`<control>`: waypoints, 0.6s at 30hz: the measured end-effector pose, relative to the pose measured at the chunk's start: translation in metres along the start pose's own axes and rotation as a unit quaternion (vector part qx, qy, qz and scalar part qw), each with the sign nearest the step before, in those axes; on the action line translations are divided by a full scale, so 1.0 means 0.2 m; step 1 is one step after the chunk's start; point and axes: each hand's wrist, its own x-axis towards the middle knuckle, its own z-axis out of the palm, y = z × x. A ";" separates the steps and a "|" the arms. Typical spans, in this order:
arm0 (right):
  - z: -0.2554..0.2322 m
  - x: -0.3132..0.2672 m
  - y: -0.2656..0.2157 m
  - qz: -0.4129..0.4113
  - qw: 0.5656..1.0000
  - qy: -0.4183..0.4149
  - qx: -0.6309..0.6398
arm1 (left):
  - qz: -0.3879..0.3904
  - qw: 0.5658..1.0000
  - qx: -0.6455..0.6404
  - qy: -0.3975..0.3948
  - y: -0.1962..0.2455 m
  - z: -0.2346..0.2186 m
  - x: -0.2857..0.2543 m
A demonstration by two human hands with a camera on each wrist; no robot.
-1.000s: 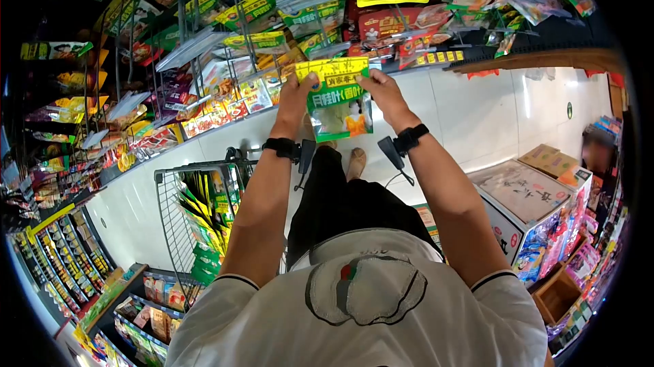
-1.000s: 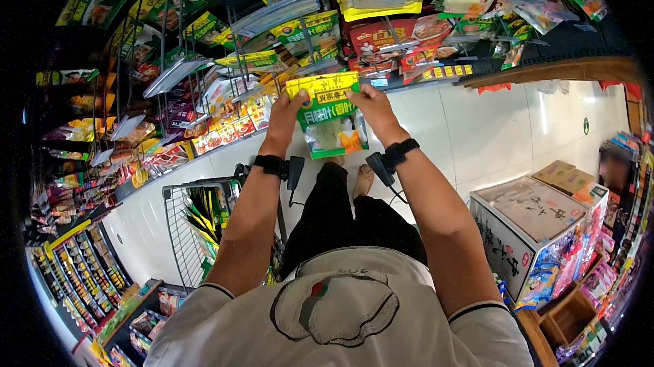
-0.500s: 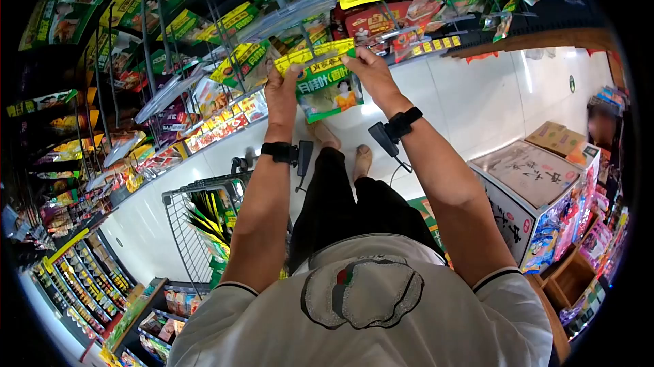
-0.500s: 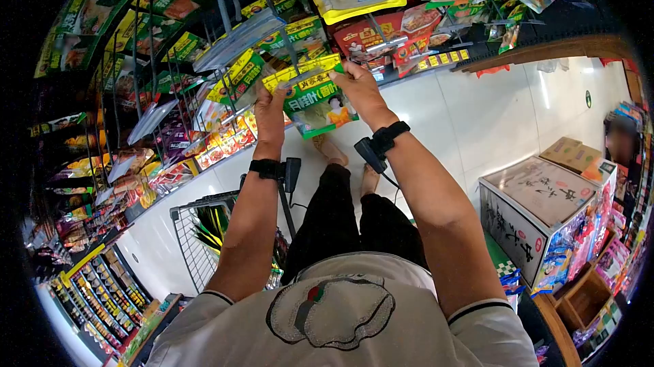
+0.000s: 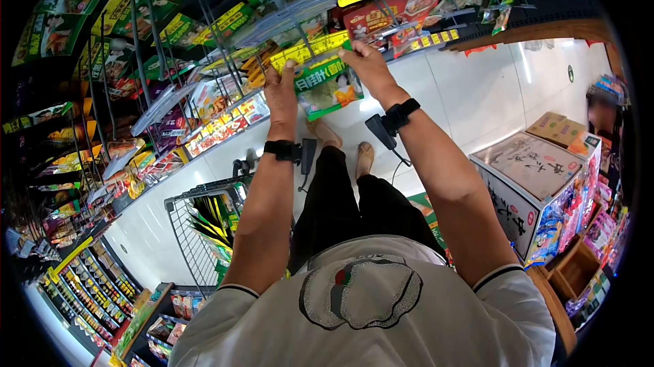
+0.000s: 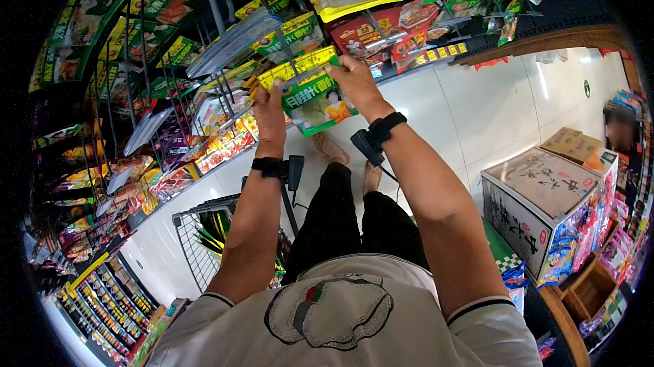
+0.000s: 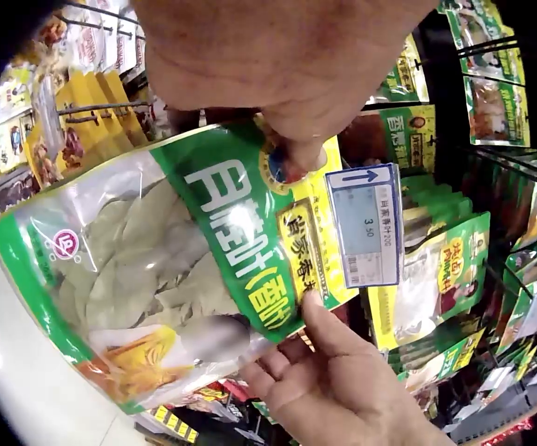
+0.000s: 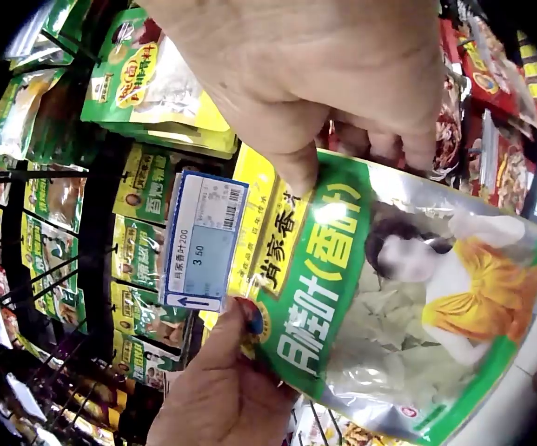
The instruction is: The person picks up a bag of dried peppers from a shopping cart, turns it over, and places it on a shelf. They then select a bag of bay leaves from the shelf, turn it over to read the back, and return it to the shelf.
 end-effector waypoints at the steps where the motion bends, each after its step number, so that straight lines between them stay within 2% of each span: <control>1: 0.00 0.02 0.02 0.005 1.000 -0.005 -0.002 | -0.002 1.000 0.012 0.003 -0.01 -0.01 0.00; 5: 0.01 0.07 0.09 -0.004 1.000 0.000 0.011 | -0.007 0.999 0.049 0.010 0.00 0.00 0.01; 10: 0.03 0.08 0.07 -0.004 1.000 0.012 0.015 | -0.017 0.996 0.086 0.019 0.02 0.01 0.01; 13: 0.04 0.09 0.05 -0.005 1.000 0.019 0.010 | -0.010 0.996 0.082 0.029 0.03 0.03 0.01; 16: 0.03 0.09 0.04 0.008 1.000 0.003 0.003 | 0.061 0.991 0.102 0.069 -0.07 0.03 0.06; 18: 0.02 0.10 0.04 0.021 1.000 -0.012 -0.008 | 0.034 0.996 0.074 0.040 -0.07 0.01 0.05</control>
